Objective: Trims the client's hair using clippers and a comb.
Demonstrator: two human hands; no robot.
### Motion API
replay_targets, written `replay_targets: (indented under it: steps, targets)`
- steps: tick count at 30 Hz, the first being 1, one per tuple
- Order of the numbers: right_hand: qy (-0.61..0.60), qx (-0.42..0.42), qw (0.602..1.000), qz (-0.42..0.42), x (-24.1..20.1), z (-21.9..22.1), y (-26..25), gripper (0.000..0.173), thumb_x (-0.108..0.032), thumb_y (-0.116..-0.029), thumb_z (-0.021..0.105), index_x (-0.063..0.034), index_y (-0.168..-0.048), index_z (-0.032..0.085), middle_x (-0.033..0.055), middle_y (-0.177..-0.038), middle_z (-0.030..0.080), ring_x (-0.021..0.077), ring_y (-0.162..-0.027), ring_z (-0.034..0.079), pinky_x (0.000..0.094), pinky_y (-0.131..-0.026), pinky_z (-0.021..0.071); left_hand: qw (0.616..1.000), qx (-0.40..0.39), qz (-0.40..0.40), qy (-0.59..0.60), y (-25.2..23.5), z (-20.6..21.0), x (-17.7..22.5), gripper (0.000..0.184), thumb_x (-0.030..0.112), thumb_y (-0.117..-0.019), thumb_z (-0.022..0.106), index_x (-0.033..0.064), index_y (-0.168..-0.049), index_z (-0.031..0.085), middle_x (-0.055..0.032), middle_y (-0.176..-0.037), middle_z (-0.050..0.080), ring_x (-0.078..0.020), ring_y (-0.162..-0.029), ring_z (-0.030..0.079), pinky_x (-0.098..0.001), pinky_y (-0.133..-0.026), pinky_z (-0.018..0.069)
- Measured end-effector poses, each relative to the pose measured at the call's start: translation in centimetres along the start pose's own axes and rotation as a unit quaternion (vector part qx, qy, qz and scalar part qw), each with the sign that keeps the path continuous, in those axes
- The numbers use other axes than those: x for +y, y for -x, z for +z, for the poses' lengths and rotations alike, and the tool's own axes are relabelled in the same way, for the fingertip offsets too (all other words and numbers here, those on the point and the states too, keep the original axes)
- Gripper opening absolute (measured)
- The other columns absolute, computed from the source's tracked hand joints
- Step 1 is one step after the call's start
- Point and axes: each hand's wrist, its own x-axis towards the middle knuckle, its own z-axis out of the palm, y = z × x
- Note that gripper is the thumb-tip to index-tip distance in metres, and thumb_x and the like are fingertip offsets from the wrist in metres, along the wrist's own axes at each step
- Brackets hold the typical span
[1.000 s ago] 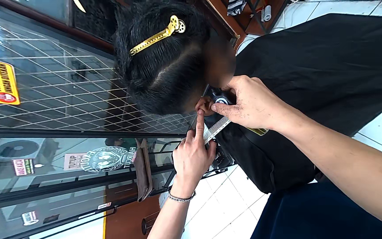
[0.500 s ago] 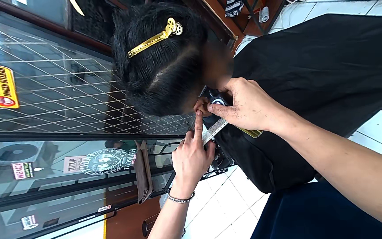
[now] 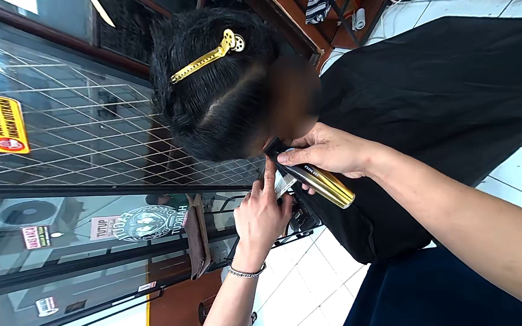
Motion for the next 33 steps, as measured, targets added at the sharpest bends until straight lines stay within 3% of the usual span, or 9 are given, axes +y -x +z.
replay_targets:
  steps: [12,16,21,26,33]
  targets:
    - [-0.007,0.015,1.0,-0.006,-1.1,0.3,-0.6,0.035,-0.028,-0.1056,0.059,0.0028,-0.09,0.064,0.0115,-0.072,0.067,0.0173,-0.057,0.07,0.0344,-0.056,0.0635,1.0,0.001,-0.001,0.002,0.0,0.0,0.0,0.069,0.037,-0.0924,0.056,0.0069,-0.154,0.047,-0.0163,-0.089,0.072,-0.0356,-0.065,0.068,-0.0493,-0.049,0.0485]
    - [0.03,0.011,0.998,-0.063,-0.5,0.3,-0.4,0.027,-0.023,-0.1025,0.065,0.0014,-0.092,0.067,0.0074,-0.073,0.067,0.0119,-0.059,0.067,0.0283,-0.057,0.0613,1.0,0.0,-0.001,0.004,0.0,-0.1,0.1,0.065,0.037,-0.0915,0.057,0.0052,-0.149,0.052,-0.0169,-0.091,0.072,-0.0349,-0.066,0.069,-0.0493,-0.05,0.0491]
    - [-0.004,0.017,1.0,-0.013,-0.7,0.3,-0.4,0.032,-0.027,-0.1052,0.06,0.0028,-0.093,0.065,0.0106,-0.076,0.069,0.0158,-0.06,0.071,0.0327,-0.058,0.0638,1.0,0.003,0.002,-0.001,-0.1,0.0,0.1,0.07,0.037,-0.0923,0.056,0.0056,-0.154,0.047,-0.0155,-0.087,0.072,-0.0342,-0.063,0.068,-0.048,-0.049,0.0484]
    - [0.035,0.023,0.998,-0.053,-0.4,0.3,-0.5,0.027,-0.025,-0.1028,0.065,0.0012,-0.095,0.066,0.0072,-0.075,0.067,0.0114,-0.061,0.068,0.0276,-0.058,0.0614,1.0,0.004,0.004,-0.001,-0.1,-0.1,0.1,0.066,0.037,-0.0917,0.057,0.0055,-0.149,0.052,-0.0168,-0.089,0.072,-0.0346,-0.064,0.069,-0.0488,-0.049,0.0486]
    - [0.001,0.023,0.999,-0.026,-0.6,0.3,-0.4,0.033,-0.028,-0.1042,0.062,0.0024,-0.092,0.064,0.0095,-0.072,0.067,0.0143,-0.057,0.069,0.0309,-0.056,0.0626,1.0,0.006,0.011,-0.007,-0.1,-0.1,0.1,0.069,0.037,-0.0924,0.056,0.0046,-0.152,0.049,-0.0154,-0.084,0.071,-0.0339,-0.062,0.067,-0.0482,-0.048,0.0478]
